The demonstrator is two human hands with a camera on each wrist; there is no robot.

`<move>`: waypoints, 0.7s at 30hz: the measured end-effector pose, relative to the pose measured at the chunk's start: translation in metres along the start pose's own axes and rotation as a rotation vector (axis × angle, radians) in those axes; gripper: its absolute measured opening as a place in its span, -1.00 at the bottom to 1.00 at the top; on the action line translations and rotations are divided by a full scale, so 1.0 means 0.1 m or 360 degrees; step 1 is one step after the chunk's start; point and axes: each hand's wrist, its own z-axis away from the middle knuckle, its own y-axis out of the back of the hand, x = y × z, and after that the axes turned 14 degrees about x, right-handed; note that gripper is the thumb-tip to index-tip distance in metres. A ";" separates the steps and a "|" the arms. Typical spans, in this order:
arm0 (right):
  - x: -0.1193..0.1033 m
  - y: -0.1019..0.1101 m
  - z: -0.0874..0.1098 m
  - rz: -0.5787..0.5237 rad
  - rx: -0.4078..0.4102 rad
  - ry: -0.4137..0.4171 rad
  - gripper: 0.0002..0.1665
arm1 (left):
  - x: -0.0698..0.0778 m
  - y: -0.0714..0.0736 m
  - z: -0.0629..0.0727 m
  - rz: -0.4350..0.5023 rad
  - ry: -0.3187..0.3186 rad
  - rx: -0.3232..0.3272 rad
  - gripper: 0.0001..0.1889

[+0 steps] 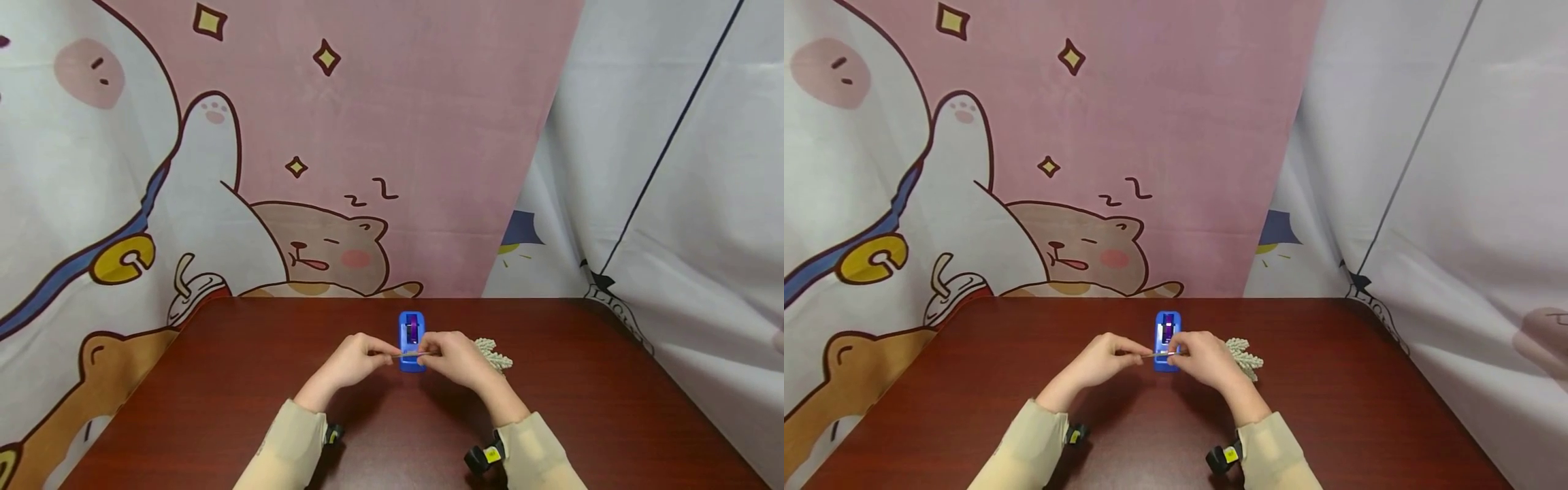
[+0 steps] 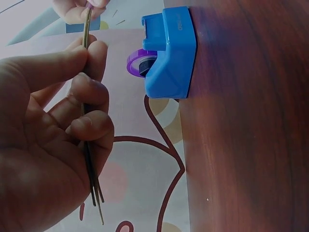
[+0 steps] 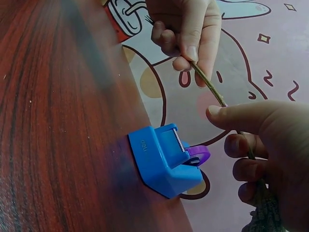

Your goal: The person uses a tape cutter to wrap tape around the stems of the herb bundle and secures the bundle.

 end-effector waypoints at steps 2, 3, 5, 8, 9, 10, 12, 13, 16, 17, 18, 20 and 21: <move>0.00 0.01 0.00 -0.0007 0.0013 0.0009 -0.84 | 0.00 0.00 0.00 0.0003 0.0001 -0.0002 -0.82; 0.00 0.01 0.00 -0.0012 0.0013 0.0008 -0.84 | 0.00 0.00 0.00 0.0003 0.0000 -0.0003 -0.81; 0.00 0.01 -0.01 -0.0015 0.0011 0.0010 -0.85 | 0.00 -0.01 -0.01 -0.0004 0.0001 0.0003 -0.81; -0.01 0.02 -0.02 -0.0005 0.0014 0.0001 -0.87 | 0.01 -0.01 -0.01 -0.0017 0.0004 0.0021 -0.82; -0.02 0.03 -0.03 0.0002 0.0014 -0.0010 -0.88 | 0.01 -0.02 -0.01 -0.0022 0.0007 0.0026 -0.82; -0.02 0.04 -0.03 0.0009 0.0016 -0.0017 -0.89 | 0.02 -0.02 -0.01 -0.0027 0.0004 0.0032 -0.82; -0.05 0.06 -0.03 0.0024 0.0017 -0.0048 -0.91 | 0.03 -0.03 -0.01 -0.0031 0.0009 0.0038 -0.83; -0.05 0.07 -0.03 0.0034 0.0015 -0.0063 -0.92 | 0.04 -0.03 -0.01 -0.0028 0.0014 0.0037 -0.83; -0.08 0.10 -0.02 0.0044 0.0006 -0.0089 -0.94 | 0.05 -0.04 -0.01 -0.0033 0.0014 0.0033 -0.82; -0.08 0.11 -0.02 0.0048 0.0000 -0.0091 -0.94 | 0.06 -0.04 -0.01 -0.0037 0.0017 0.0031 -0.81; -0.08 0.12 -0.02 0.0050 -0.0003 -0.0085 -0.94 | 0.06 -0.05 -0.01 -0.0046 0.0008 0.0027 -0.80; -0.08 0.13 0.00 0.0059 -0.0013 -0.0065 -0.94 | 0.07 -0.05 -0.01 -0.0083 -0.0014 0.0015 -0.80; -0.07 0.13 0.00 0.0062 -0.0017 -0.0051 -0.94 | 0.07 -0.05 -0.01 -0.0105 -0.0034 0.0005 -0.80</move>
